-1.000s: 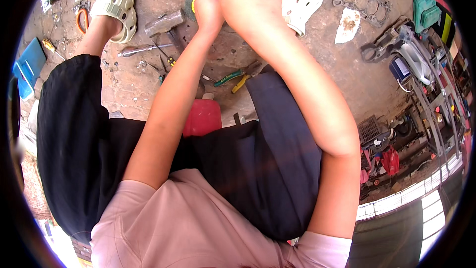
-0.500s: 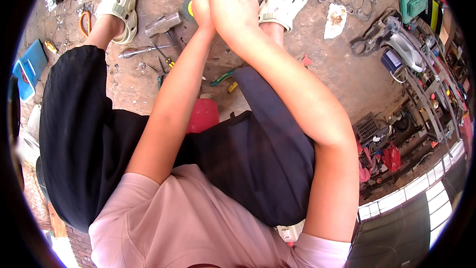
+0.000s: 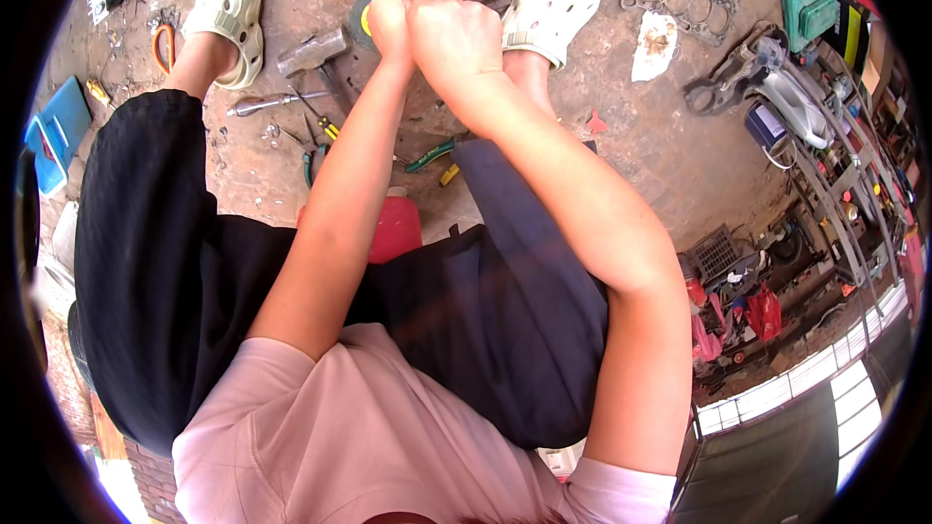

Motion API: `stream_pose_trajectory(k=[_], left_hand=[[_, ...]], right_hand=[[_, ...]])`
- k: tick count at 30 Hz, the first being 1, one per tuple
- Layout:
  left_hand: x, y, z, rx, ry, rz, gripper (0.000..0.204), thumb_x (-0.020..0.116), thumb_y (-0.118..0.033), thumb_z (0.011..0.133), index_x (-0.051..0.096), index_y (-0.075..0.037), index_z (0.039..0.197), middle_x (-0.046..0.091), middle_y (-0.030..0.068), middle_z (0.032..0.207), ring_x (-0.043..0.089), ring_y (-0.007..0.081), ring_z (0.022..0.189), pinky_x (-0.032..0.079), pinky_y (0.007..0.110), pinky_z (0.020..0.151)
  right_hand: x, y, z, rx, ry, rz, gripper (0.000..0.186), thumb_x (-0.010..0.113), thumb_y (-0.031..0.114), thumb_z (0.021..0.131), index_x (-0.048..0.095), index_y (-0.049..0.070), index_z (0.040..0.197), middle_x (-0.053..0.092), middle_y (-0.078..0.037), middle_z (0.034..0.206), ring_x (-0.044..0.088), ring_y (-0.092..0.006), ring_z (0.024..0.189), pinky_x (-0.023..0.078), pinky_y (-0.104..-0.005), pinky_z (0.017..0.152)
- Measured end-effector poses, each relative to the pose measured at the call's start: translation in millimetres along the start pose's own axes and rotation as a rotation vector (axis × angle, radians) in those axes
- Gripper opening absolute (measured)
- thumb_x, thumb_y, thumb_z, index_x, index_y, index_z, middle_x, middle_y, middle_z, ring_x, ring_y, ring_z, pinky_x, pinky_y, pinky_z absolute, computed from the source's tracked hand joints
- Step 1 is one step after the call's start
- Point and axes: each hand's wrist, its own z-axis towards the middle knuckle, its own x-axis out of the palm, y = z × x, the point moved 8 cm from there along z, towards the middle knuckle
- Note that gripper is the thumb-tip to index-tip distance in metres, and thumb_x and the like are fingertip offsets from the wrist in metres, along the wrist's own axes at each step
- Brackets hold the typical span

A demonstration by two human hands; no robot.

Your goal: The person sits on a low stool and disassembles a small cylindrical motor component using a screwdriver and pliers. They remove internal parts, place them on the ground, and continue manipulating the housing and internal pieces with both hands.

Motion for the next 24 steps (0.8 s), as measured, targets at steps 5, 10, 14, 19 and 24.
stream_pose_trajectory(k=[5, 10, 14, 19, 24], left_hand=[[-0.7, -1.1, -0.8, -0.038, 0.024, -0.045, 0.017, 0.06, -0.015, 0.073, 0.064, -0.001, 0.067, 0.063, 0.0155, 0.063, 0.06, 0.0307, 0.06, 0.045, 0.042, 0.06], [-3.8, -7.7, -3.6, -0.073, 0.039, -0.031, 0.015, 0.06, -0.015, 0.073, 0.065, -0.002, 0.066, 0.063, 0.0134, 0.062, 0.06, 0.0278, 0.059, 0.045, 0.041, 0.059], [-3.8, -4.6, -1.3, -0.099, 0.036, -0.01, 0.015, 0.061, -0.015, 0.072, 0.065, -0.002, 0.066, 0.063, 0.0133, 0.062, 0.06, 0.0277, 0.059, 0.046, 0.04, 0.059], [16.8, 18.9, 7.2, -0.161, 0.108, -0.133, 0.018, 0.062, -0.017, 0.073, 0.066, -0.001, 0.068, 0.064, 0.0154, 0.064, 0.062, 0.0295, 0.062, 0.046, 0.042, 0.061], [14.1, 1.2, 10.8, -0.066, 0.137, 0.137, 0.026, 0.064, -0.024, 0.078, 0.066, 0.002, 0.075, 0.066, 0.0181, 0.069, 0.065, 0.0308, 0.067, 0.049, 0.041, 0.066]], right_hand=[[2.0, -3.6, -2.8, 0.015, -0.039, 0.008, 0.026, 0.054, 0.027, 0.093, 0.059, 0.005, 0.079, 0.065, -0.016, 0.064, 0.065, -0.0347, 0.057, 0.053, -0.044, 0.051], [0.0, -5.4, -2.7, 0.01, -0.076, 0.039, 0.025, 0.055, 0.026, 0.093, 0.059, 0.006, 0.078, 0.064, -0.016, 0.063, 0.065, -0.0341, 0.056, 0.052, -0.0437, 0.05], [-3.5, -3.9, -2.4, 0.0, -0.092, 0.043, 0.024, 0.055, 0.025, 0.093, 0.059, 0.006, 0.079, 0.064, -0.015, 0.063, 0.065, -0.0341, 0.056, 0.052, -0.0438, 0.05], [4.5, -5.3, 5.0, 0.011, -0.047, 0.037, 0.023, 0.054, 0.026, 0.093, 0.061, 0.006, 0.083, 0.064, -0.017, 0.065, 0.065, -0.0352, 0.06, 0.053, -0.0448, 0.053], [7.9, -25.7, 9.8, 0.229, 0.096, 0.179, 0.027, 0.055, 0.03, 0.093, 0.069, 0.008, 0.101, 0.069, -0.017, 0.079, 0.067, -0.0371, 0.076, 0.052, -0.0452, 0.07]])
